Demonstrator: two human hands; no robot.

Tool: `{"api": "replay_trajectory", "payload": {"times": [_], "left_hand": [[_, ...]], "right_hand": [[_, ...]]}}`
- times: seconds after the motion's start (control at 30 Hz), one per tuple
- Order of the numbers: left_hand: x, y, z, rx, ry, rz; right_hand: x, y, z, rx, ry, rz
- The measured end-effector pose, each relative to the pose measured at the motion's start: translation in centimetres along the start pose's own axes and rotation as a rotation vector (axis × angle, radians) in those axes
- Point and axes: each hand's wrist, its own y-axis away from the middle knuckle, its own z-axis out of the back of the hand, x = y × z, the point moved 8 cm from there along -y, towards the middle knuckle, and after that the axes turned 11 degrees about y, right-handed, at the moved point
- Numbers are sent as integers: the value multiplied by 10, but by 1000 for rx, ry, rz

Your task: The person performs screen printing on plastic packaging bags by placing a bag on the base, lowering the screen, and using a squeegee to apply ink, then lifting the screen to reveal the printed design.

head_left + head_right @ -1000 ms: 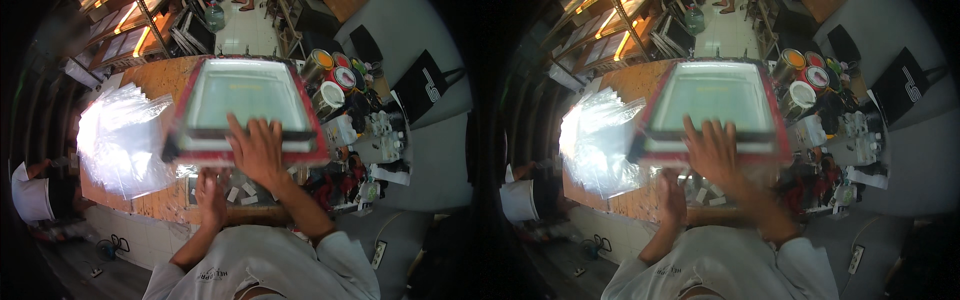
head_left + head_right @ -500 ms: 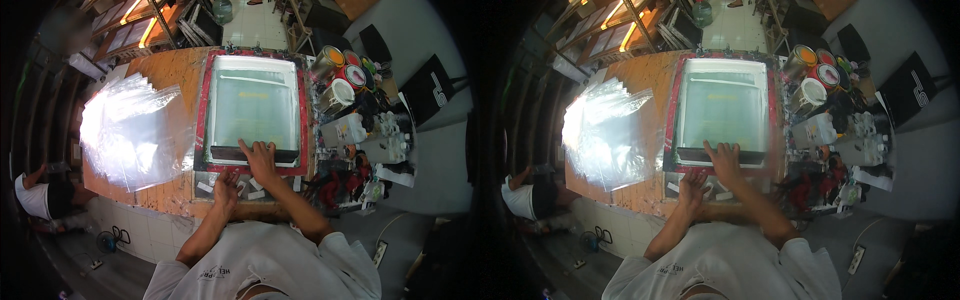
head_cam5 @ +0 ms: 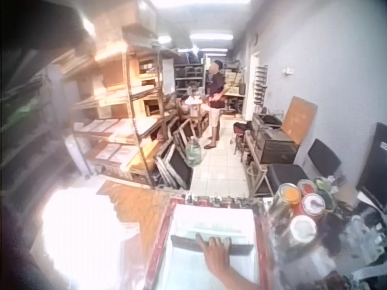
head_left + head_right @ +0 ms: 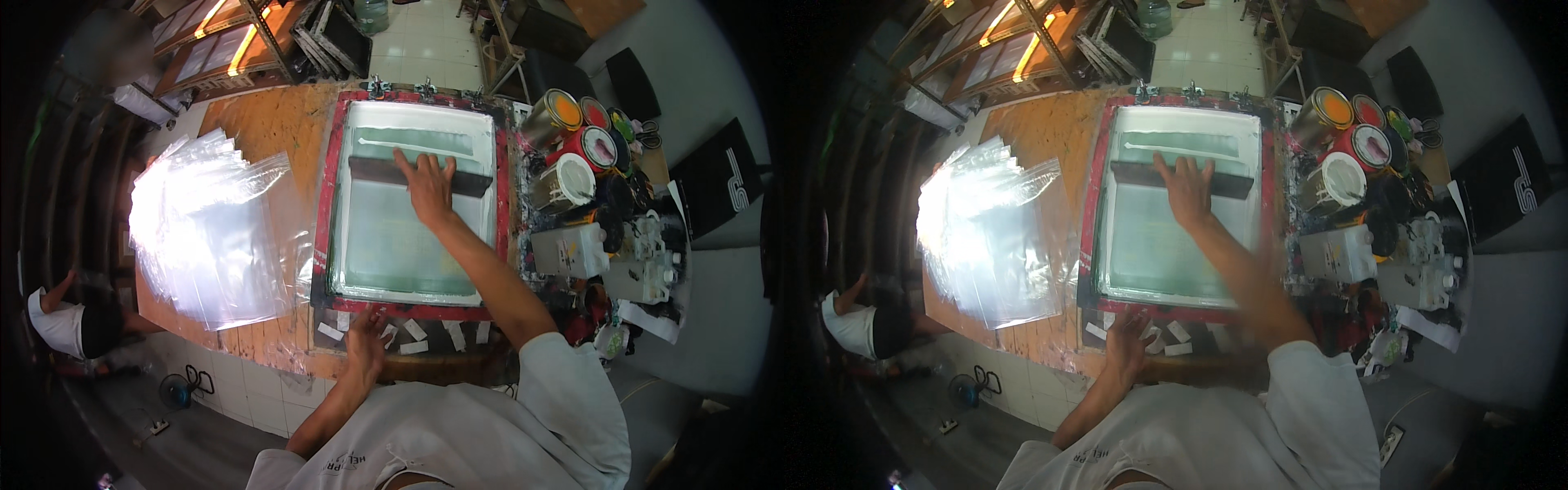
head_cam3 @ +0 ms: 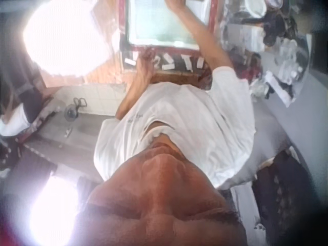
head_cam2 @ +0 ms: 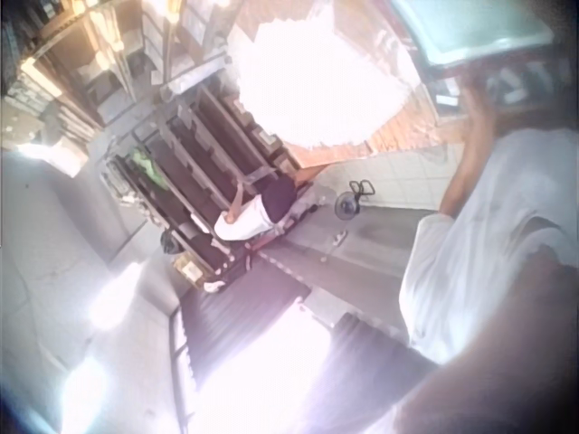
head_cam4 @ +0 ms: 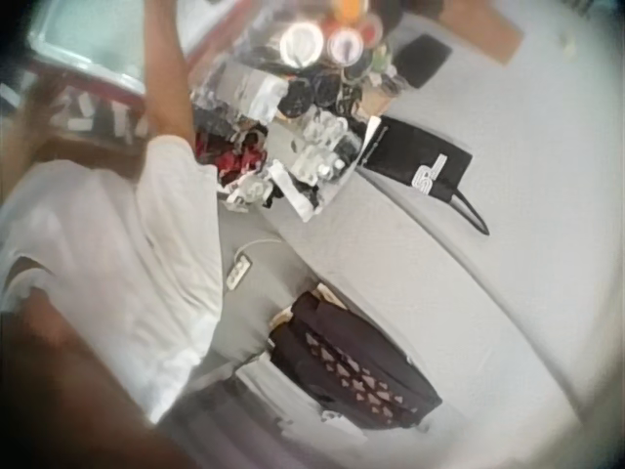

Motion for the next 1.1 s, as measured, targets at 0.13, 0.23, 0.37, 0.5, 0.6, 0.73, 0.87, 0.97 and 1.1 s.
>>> {"api": "replay_trajectory", "payload": {"times": [0.13, 0.23, 0.37, 0.5, 0.6, 0.73, 0.87, 0.97, 1.1], "left_hand": [[0, 1, 2, -32, 30, -15], [-1, 5, 2, -18, 45, -18], [1, 2, 9, 8, 52, 7], [-7, 9, 2, 32, 15, -6], [-14, 14, -3, 96, -3, -44], [-30, 29, -26, 128, -37, -101], [-38, 33, -28, 204, -6, -150], [-53, 54, -48, 279, 2, -169], [-83, 85, -85, 432, 42, -255]], "right_hand": [[-22, -58, -22, -1, 47, 20], [-28, -76, -28, 49, -13, 55], [-37, -90, -32, 88, -16, 16], [-26, -76, -22, 28, 69, 21], [-4, -40, -1, 62, 70, 59], [28, 28, 51, 98, 52, 79], [66, 102, 132, 77, -50, 77], [83, 128, 175, 147, -69, 30], [81, 105, 223, 8, 6, 57]]}}
